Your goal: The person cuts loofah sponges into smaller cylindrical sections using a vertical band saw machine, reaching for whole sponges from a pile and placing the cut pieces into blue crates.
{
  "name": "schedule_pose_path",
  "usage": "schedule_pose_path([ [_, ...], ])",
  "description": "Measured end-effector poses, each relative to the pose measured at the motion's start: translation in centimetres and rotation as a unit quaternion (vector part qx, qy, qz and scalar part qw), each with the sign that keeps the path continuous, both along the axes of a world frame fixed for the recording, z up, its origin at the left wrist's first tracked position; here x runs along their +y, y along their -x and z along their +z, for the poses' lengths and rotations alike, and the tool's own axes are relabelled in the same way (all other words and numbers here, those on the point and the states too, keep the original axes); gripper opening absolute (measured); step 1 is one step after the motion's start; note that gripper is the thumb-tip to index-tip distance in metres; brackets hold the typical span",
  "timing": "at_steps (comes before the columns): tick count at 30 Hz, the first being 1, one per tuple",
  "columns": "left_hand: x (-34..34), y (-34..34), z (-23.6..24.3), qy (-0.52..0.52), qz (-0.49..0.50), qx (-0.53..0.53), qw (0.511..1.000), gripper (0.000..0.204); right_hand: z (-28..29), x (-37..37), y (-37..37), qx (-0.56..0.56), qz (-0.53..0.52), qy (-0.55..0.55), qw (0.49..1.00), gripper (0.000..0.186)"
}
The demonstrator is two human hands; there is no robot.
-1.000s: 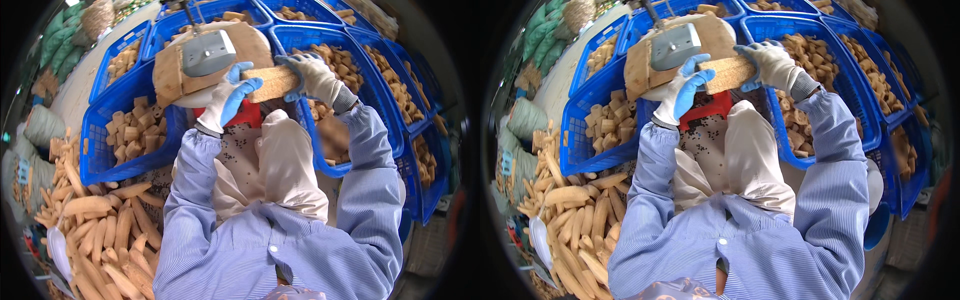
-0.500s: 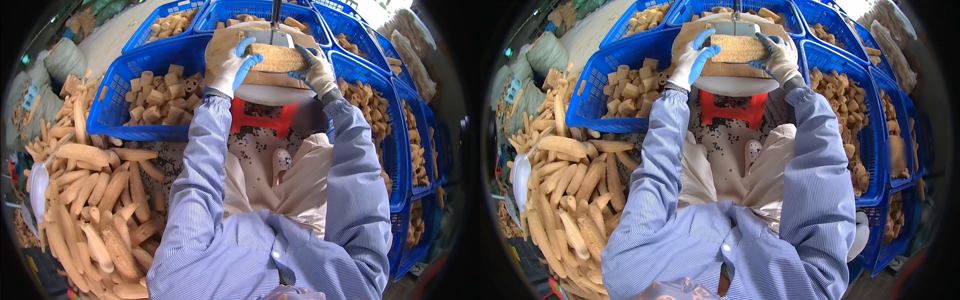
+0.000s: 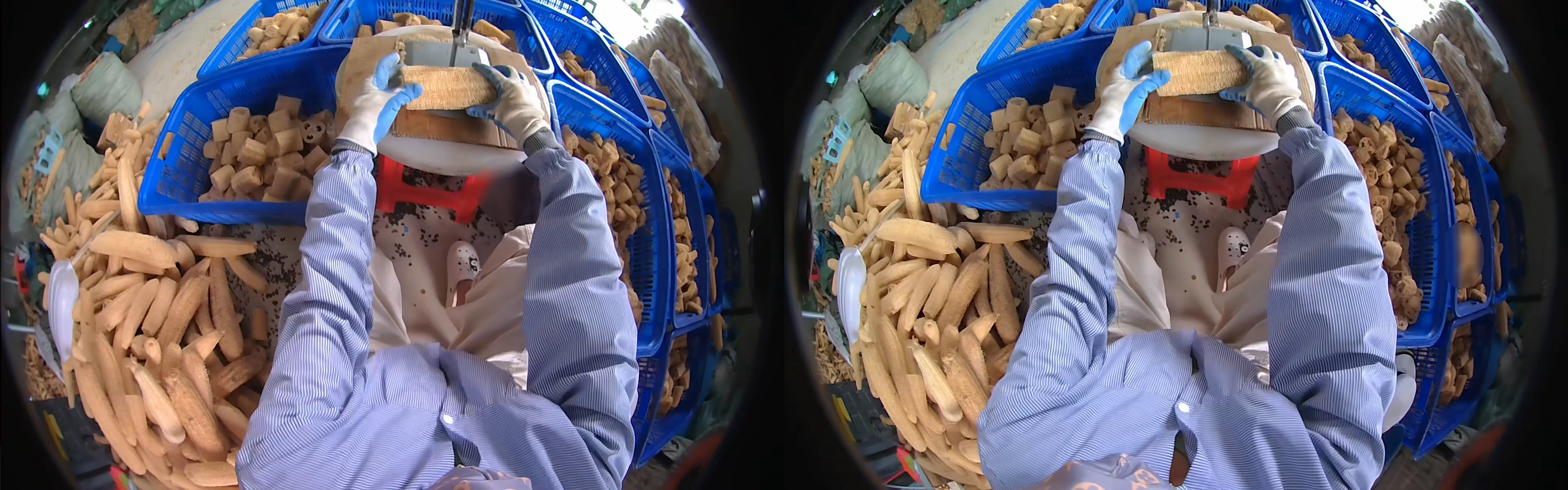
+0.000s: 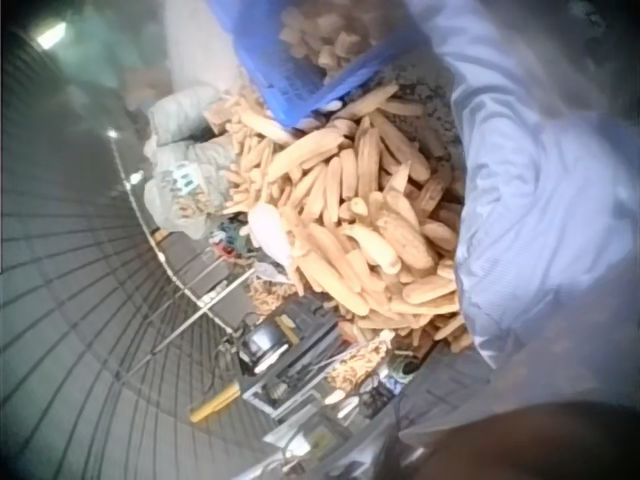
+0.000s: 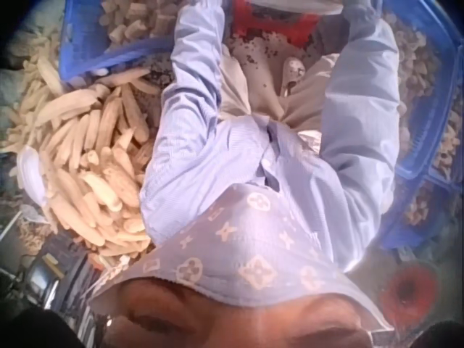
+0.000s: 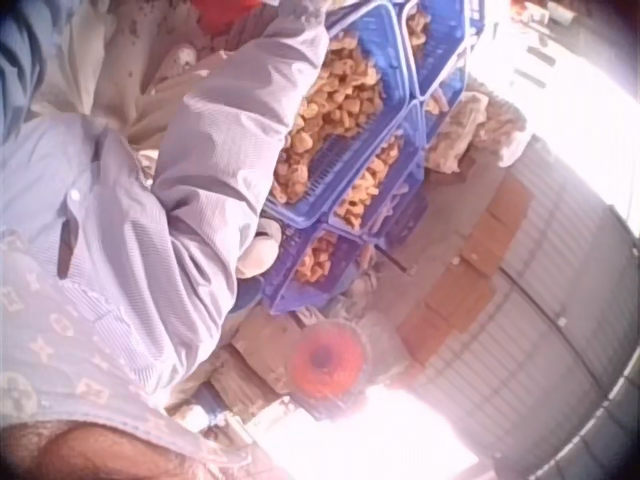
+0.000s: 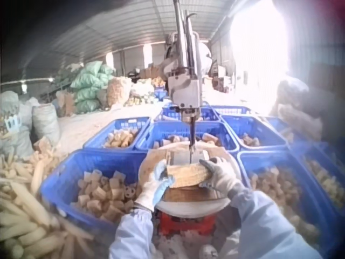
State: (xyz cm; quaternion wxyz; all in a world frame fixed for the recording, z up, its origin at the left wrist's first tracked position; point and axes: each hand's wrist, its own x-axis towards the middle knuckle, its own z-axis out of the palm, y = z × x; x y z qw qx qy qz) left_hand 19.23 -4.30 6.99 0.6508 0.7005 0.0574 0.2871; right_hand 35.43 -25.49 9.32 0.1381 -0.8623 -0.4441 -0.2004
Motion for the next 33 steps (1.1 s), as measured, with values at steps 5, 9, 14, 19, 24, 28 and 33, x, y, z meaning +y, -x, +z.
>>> schedule_pose_path([
  [5,0.1,-0.8,-0.2,-0.035,-0.013,-0.017,0.999,0.068,0.0,0.1,-0.1,0.011,-0.006,-0.029,0.999,0.083],
  [9,0.7,-1.6,-0.4,-0.059,-0.009,0.006,0.998,0.055,0.0,0.3,-0.3,0.020,-0.001,-0.034,0.999,0.084],
  [14,0.8,-3.9,-0.8,-0.072,0.047,0.010,0.996,0.044,1.3,1.3,-1.6,0.056,-0.027,0.004,0.998,0.085],
  [19,3.3,-7.5,-1.5,-0.022,0.089,-0.020,0.996,0.033,2.9,3.4,-4.9,0.179,0.008,0.054,0.982,0.085],
  [24,1.3,-8.6,1.8,-0.082,0.176,0.126,0.973,0.053,-0.5,3.2,-11.0,0.327,0.054,-0.081,0.940,0.074],
  [28,4.7,-10.1,1.5,-0.154,0.187,0.195,0.950,0.066,3.4,5.4,-9.3,0.377,0.028,-0.020,0.926,0.075],
  [33,4.6,-10.3,2.7,-0.053,0.139,0.235,0.961,0.068,3.5,4.0,-9.8,0.428,0.026,-0.034,0.903,0.077],
])
